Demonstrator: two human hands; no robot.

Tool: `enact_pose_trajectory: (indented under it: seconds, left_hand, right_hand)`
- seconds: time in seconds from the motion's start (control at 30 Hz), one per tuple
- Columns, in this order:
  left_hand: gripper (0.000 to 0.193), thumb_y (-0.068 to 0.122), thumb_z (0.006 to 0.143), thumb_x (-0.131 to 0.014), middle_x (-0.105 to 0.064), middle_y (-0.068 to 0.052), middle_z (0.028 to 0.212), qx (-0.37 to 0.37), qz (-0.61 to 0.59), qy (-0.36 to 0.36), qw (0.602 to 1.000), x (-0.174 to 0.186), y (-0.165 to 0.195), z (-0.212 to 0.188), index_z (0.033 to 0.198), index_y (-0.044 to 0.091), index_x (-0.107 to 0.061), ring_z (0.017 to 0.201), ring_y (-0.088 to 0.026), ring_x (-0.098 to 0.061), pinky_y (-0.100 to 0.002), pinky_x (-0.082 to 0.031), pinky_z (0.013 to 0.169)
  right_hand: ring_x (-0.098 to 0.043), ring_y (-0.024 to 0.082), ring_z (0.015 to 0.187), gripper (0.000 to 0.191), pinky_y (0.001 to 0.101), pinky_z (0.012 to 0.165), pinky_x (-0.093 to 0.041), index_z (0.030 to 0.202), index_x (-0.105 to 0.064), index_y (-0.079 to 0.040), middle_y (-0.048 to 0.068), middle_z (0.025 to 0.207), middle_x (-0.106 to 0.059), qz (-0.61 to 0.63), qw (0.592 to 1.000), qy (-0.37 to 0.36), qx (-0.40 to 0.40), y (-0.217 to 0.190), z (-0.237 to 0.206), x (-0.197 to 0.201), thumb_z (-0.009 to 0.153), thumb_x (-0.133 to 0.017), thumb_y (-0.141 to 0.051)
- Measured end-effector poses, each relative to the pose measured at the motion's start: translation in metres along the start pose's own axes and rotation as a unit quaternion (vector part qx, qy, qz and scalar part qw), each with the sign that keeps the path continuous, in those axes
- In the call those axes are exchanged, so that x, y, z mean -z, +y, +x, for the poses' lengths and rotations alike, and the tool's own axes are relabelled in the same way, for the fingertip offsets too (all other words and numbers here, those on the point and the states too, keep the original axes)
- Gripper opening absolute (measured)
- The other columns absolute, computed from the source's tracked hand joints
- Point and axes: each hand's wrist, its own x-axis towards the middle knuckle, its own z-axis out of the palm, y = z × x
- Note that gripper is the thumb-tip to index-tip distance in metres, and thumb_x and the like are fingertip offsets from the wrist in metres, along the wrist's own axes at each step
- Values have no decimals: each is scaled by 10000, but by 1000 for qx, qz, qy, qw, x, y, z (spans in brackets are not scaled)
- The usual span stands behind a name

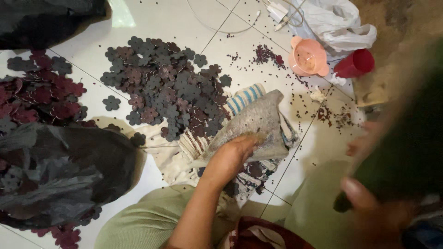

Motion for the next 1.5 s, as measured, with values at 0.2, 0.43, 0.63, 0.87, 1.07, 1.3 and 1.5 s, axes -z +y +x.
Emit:
enact_pose_trajectory:
  seconds: [0.2, 0.43, 0.63, 0.87, 1.07, 1.3, 1.5]
  left_hand:
    - [317, -16, 859, -609, -698, -178, 1062, -36, -39, 13, 999, -2, -7, -1, 1165, 45, -664, 974, -391, -676, -426, -549, 842]
    - [117, -2, 829, -656, -666, -186, 904, 2, -12, -10, 1000, -4, -12, -2, 946, -1, -655, 867, -401, -662, -444, -536, 758]
    - [252, 33, 884, -662, -711, -199, 1084, -53, -34, 41, 997, -5, -14, -4, 1133, 31, -702, 981, -394, -689, -418, -562, 834]
    - [112, 80, 943, -675, -704, -188, 998, 41, 30, -40, 998, -4, -12, 0, 1034, 17, -691, 966, -385, -689, -424, -553, 853]
    - [202, 60, 896, -655, -709, -182, 1055, -37, -31, 13, 999, 3, -8, -2, 1090, 30, -701, 972, -393, -681, -434, -546, 843]
    - [197, 96, 951, -656, -732, -164, 1113, -26, -19, 14, 999, 2, -6, 0, 1133, 61, -721, 1012, -381, -693, -419, -555, 881]
    - [223, 124, 941, -660, -732, -166, 1044, 34, -18, -15, 999, -3, -13, -2, 1142, 66, -736, 956, -381, -693, -424, -559, 834]
  right_hand:
    - [-655, 305, 1109, 1161, 382, 969, -527, 1524, -294, -28, 212, 1174, -657, -311, 917, -135, -209, 15, -21, -34, 650, -944, -431]
    - [-647, 330, 1146, 997, 439, 959, -492, 1477, -364, -13, 226, 1244, -642, -177, 963, -165, -122, 33, -35, -43, 655, -855, -291]
    - [-602, 280, 1248, 889, 445, 1064, -467, 1428, -478, -53, 167, 1357, -605, -183, 974, -127, -29, -47, -7, -10, 668, -839, -342]
    - [-524, 410, 1285, 825, 532, 1117, -383, 1402, -458, -20, 215, 1364, -554, -254, 947, -30, 194, 29, -46, -37, 722, -836, -294]
    - [-722, 301, 1020, 955, 405, 883, -546, 1446, -430, -33, 164, 1134, -705, -186, 959, -134, -165, 53, -43, -39, 631, -863, -277]
    - [-628, 296, 1171, 988, 431, 981, -485, 1451, -485, -17, 182, 1299, -644, -188, 975, -78, -86, 3, -24, 0, 582, -873, -285]
    - [-588, 291, 1094, 1022, 407, 1060, -476, 1485, -395, -8, 182, 1177, -600, -216, 972, -69, -58, -31, -4, -10, 697, -846, -476]
